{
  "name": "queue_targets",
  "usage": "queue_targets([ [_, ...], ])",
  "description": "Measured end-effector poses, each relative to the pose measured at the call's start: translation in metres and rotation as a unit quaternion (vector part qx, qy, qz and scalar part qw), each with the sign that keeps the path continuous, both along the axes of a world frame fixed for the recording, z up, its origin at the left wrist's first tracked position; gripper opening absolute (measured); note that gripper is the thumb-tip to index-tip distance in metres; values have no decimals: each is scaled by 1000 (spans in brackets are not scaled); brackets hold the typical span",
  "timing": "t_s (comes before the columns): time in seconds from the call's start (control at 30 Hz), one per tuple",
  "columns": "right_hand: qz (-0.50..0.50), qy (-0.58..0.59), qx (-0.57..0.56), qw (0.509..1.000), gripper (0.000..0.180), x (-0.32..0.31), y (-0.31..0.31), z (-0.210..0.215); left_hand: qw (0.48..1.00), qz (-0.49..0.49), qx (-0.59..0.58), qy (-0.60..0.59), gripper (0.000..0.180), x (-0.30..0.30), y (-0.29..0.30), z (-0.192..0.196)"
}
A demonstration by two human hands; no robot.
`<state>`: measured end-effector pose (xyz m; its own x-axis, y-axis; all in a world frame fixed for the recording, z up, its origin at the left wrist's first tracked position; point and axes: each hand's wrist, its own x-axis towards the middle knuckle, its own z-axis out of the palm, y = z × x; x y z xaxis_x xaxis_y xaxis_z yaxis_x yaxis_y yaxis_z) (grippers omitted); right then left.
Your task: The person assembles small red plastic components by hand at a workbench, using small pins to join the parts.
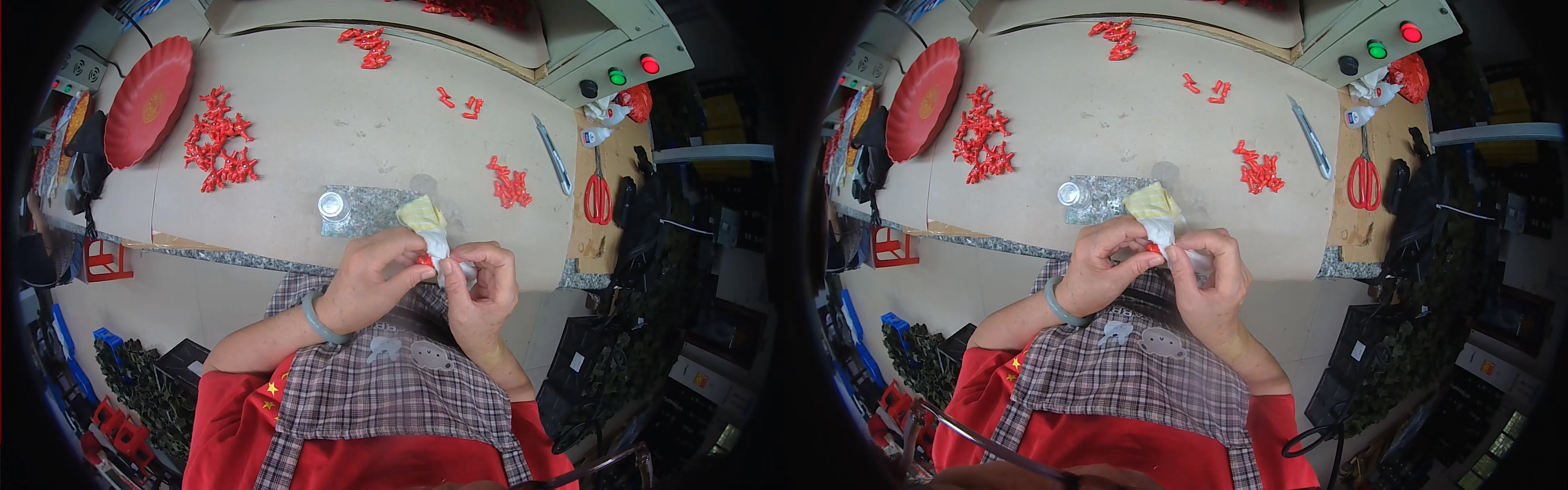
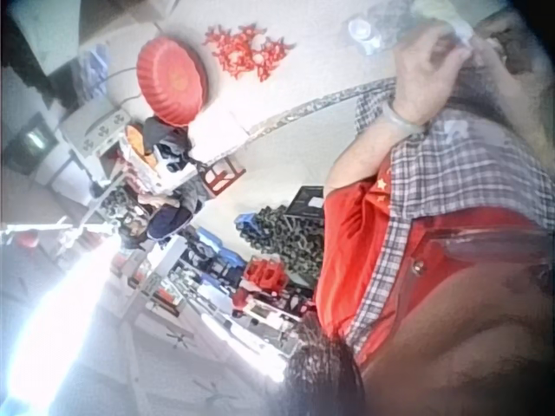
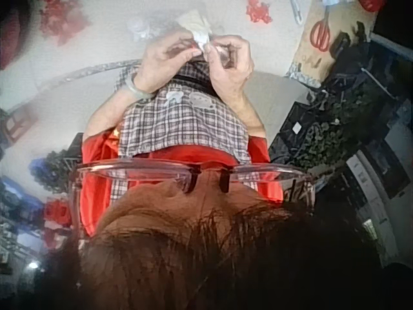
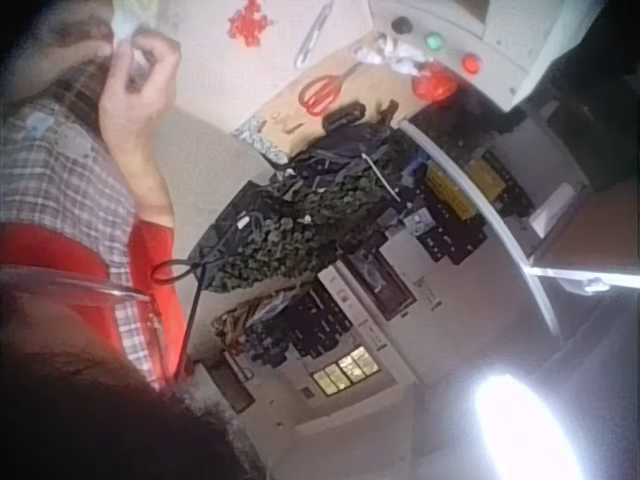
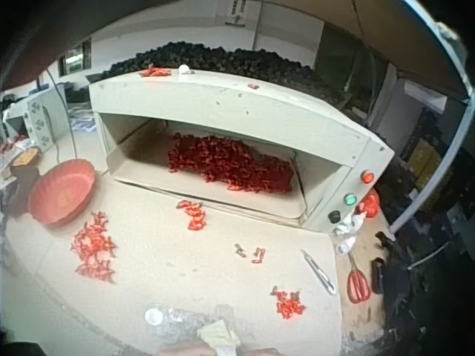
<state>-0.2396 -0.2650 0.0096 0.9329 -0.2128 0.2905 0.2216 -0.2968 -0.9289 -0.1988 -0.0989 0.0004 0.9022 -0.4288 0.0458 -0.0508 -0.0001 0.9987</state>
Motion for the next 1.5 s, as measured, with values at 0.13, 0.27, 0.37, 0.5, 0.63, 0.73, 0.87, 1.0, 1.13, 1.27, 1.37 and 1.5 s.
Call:
queue_targets([
  [0.13,-2,22,-6,1000,23,0,1,4,999,23,-7,-38,26,1,-2,0],
  [0.27,-16,36,14,999,22,3,3,6,996,14,27,-87,28,4,-1,1],
  [0.37,-18,30,32,999,23,3,5,5,995,16,41,-90,27,4,-1,4],
  [0.5,-7,-2,-71,997,25,4,2,2,998,34,19,-53,26,3,-3,4],
  [0.63,-7,7,-94,996,25,3,3,6,998,23,25,-51,26,4,-3,9],
  [0.73,-14,8,10,1000,23,3,-2,5,1000,9,6,2,26,2,-4,4],
  [0.87,-115,-101,11,988,18,2,-30,28,984,-14,-114,139,27,-2,-3,1],
  [1.0,-213,-103,-147,960,12,2,-92,35,962,-57,-170,204,34,4,1,3],
  [1.13,-205,-4,-381,902,18,9,-127,34,948,-70,-176,257,36,5,4,4],
  [1.27,-96,-26,-394,914,30,8,-94,42,945,-86,-178,262,35,6,4,4],
  [1.37,36,28,-287,957,36,4,-66,52,957,-83,-157,230,33,5,4,3],
  [1.5,174,-14,-322,931,36,12,-51,51,963,-82,-142,215,31,4,1,7],
])
